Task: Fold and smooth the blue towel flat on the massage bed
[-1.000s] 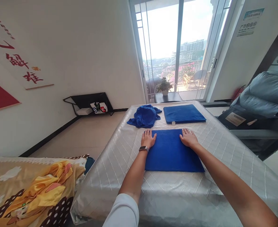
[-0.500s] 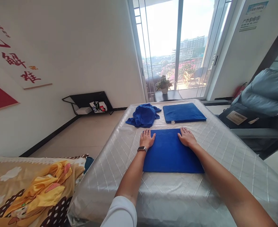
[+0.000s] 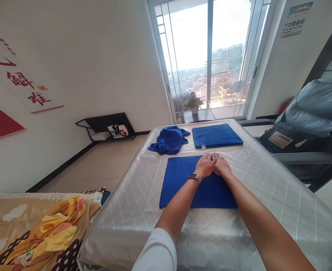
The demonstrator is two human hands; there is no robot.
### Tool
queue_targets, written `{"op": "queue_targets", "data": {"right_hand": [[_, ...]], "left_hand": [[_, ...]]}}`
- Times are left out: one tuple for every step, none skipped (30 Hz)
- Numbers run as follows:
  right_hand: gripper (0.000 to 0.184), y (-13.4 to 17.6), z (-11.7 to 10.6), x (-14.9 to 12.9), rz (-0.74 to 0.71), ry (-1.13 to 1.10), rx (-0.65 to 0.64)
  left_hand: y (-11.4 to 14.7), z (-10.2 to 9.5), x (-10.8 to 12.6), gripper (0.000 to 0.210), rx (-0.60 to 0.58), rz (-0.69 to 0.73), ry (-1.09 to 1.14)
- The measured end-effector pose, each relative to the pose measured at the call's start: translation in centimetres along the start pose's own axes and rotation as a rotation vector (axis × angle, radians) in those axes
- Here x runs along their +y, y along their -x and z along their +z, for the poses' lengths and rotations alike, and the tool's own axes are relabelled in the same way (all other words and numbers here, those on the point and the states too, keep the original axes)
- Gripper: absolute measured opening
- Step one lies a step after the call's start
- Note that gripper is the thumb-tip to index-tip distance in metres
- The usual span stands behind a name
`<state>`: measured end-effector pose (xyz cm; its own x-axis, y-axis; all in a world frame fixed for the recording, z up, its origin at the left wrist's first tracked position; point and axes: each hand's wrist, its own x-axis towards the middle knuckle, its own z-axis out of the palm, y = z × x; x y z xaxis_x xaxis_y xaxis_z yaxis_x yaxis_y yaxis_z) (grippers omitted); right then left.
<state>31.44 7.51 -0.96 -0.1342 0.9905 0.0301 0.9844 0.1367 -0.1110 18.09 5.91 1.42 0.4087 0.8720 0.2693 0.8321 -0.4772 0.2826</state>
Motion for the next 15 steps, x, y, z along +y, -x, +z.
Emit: {"op": "queue_targets", "data": {"right_hand": [[0.065,0.1,0.1,0.2,-0.024,0.028,0.0],[0.066,0.2,0.1,0.4,-0.046,0.052,0.001],[0.067,0.3,0.2,0.5,-0.061,0.069,0.001],[0.068,0.4,0.2,0.5,-0.065,0.075,0.003],[0.068,0.4,0.1,0.5,-0.06,0.072,0.005],[0.067,0.4,0.0,0.4,-0.051,0.061,0.009],[0.066,0.4,-0.1,0.3,-0.04,0.046,0.01],[0.065,0.4,-0.2,0.1,-0.025,0.029,0.011],[0.064,0.3,-0.4,-0.1,-0.008,0.012,0.013],[0.065,0.2,-0.5,-0.3,0.009,-0.005,0.013],[0.066,0.2,-0.6,-0.5,0.023,-0.019,0.01],[0.067,0.1,-0.7,-0.6,0.033,-0.03,0.006],[0.067,0.1,-0.7,-0.7,0.038,-0.038,0.004],[0.068,0.1,-0.7,-0.7,0.041,-0.044,0.002],[0.069,0.0,-0.7,-0.7,0.041,-0.047,0.002]], "left_hand": [[-0.7,0.8,1.2,0.069,-0.012,0.009,0.04],[-1.2,1.5,2.0,0.069,-0.02,0.0,0.072],[-1.5,2.0,2.6,0.069,-0.026,-0.018,0.097],[-1.6,2.4,2.7,0.07,-0.034,-0.037,0.113],[-1.6,2.5,2.6,0.071,-0.041,-0.053,0.116],[-1.4,2.5,2.2,0.072,-0.05,-0.065,0.105],[-1.2,2.4,1.6,0.073,-0.061,-0.074,0.081],[-0.8,2.1,0.8,0.074,-0.074,-0.083,0.046],[-0.3,1.7,-0.2,0.075,-0.086,-0.096,0.007],[0.2,1.2,-1.3,0.075,-0.097,-0.112,-0.031],[0.8,0.6,-2.5,0.076,-0.107,-0.133,-0.062],[1.5,-0.1,-3.8,0.077,-0.117,-0.155,-0.084],[2.2,-0.8,-5.1,0.079,-0.127,-0.179,-0.1],[3.0,-1.5,-6.5,0.08,-0.135,-0.209,-0.114],[3.8,-2.1,-7.8,0.08,-0.139,-0.242,-0.129]]}}
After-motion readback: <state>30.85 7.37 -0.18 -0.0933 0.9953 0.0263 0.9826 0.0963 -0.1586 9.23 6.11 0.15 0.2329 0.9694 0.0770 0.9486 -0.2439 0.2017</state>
